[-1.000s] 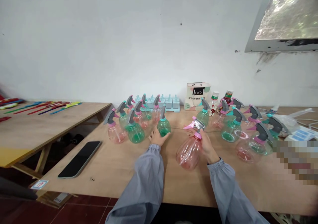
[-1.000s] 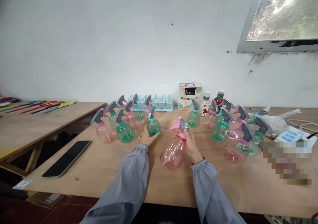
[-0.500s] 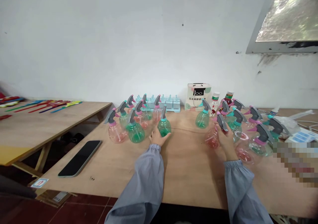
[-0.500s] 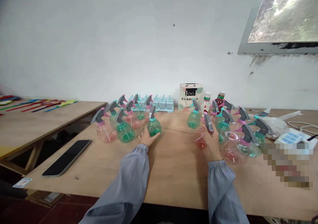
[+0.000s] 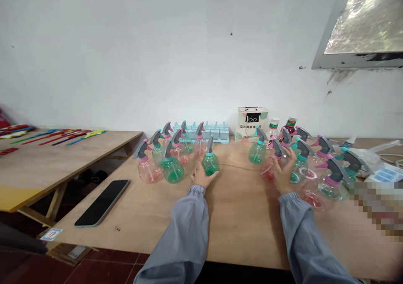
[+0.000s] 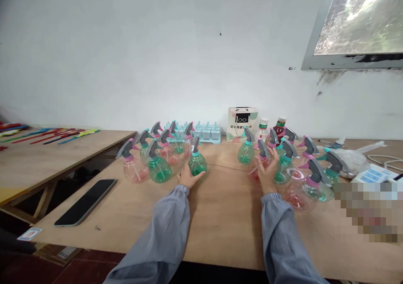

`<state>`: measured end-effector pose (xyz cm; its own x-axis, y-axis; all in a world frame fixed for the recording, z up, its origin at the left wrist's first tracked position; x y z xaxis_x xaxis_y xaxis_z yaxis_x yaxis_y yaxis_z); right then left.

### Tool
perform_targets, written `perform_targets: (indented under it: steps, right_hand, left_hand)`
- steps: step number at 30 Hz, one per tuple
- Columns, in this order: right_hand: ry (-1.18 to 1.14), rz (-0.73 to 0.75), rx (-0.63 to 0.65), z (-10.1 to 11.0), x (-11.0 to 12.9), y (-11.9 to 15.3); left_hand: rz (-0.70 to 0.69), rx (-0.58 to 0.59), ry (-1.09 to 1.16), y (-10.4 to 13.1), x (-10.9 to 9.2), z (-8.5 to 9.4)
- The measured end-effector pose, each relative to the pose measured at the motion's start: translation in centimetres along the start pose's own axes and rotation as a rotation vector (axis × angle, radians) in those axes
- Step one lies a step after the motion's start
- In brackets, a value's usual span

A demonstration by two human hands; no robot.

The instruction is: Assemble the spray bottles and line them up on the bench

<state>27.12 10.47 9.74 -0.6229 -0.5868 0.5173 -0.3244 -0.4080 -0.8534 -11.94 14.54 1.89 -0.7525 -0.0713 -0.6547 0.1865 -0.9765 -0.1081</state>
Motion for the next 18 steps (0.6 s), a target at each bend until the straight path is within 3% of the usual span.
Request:
perform_targets:
  steps: [4, 6, 8, 11, 15, 18]
  right_hand:
    - [0.138, 0.298, -0.205, 2.5, 4.5, 2.5]
    - [0.089, 0.413, -0.139, 1.6, 7.1, 3.4]
    - [0.031, 0.445, 0.082, -1.5, 9.7, 4.1]
    - [-0.016, 0.237, 0.406, -7.7, 11.1, 5.1]
    - [-0.185, -0.089, 0.481, -12.8, 10.1, 6.1]
    - [-0.33, -0.209, 0.527, -14.5, 8.8, 6.3]
  left_hand:
    - [-0.028, 0.0, -0.009, 0.6, -0.8, 0.0]
    - [-0.062, 0.029, -0.022, 1.1, -1.7, -0.5]
    - [-0.113, 0.067, -0.026, 1.8, -2.8, -1.4]
    - [-0.195, 0.08, -0.047, 3.2, -4.6, -2.6]
    - [-0.328, 0.049, -0.148, 5.2, -6.3, -3.9]
    - [-0.485, 0.06, -0.187, 5.8, -7.2, -4.1]
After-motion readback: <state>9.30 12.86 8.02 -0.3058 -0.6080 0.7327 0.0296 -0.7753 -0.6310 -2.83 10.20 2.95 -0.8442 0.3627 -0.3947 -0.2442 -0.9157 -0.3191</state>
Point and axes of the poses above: each hand's wrist, its own y-axis away from the middle knuckle, its own z-axis out of the back of the hand, x = y × z, the point moved 9 cm from there along -y, towards the middle knuckle, and after that the axes turned 7 degrees about x, right-handed, at the moved point
